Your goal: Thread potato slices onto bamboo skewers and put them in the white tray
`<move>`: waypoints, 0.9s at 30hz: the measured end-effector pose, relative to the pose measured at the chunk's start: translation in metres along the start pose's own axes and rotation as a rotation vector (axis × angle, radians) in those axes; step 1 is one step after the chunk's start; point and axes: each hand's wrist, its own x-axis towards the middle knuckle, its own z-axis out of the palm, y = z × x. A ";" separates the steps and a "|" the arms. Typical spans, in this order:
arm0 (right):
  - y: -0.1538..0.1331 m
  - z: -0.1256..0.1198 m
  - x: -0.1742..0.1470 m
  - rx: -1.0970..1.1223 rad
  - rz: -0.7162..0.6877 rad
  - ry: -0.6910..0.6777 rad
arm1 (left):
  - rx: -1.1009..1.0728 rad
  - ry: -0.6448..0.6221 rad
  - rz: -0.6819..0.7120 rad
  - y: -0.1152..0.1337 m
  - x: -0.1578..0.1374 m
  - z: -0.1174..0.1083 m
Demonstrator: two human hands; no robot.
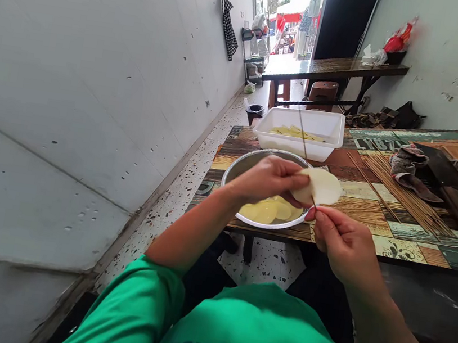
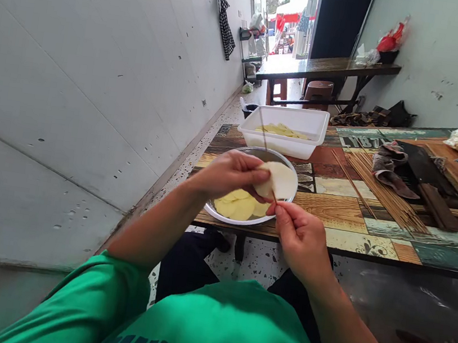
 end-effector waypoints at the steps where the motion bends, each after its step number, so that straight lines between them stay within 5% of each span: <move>1: 0.001 0.000 0.002 0.031 0.000 -0.007 | 0.006 -0.043 -0.012 -0.001 -0.001 0.004; 6: -0.001 -0.009 0.010 0.101 0.028 0.047 | 0.165 -0.068 0.004 -0.009 0.007 -0.007; 10: -0.001 -0.016 0.012 0.255 0.087 0.110 | 0.628 0.203 0.019 -0.030 0.029 -0.048; 14: 0.007 -0.017 0.010 0.361 0.193 0.074 | 1.170 0.112 -0.258 -0.061 0.045 -0.072; 18: 0.020 -0.014 0.005 0.408 0.278 0.006 | 1.362 0.054 -0.287 -0.077 0.049 -0.075; 21: 0.027 -0.013 0.000 0.372 0.323 -0.049 | 1.254 0.096 -0.177 -0.074 0.051 -0.077; 27: 0.042 -0.019 -0.014 0.054 0.264 -0.039 | 0.358 0.279 -0.152 -0.064 0.046 -0.071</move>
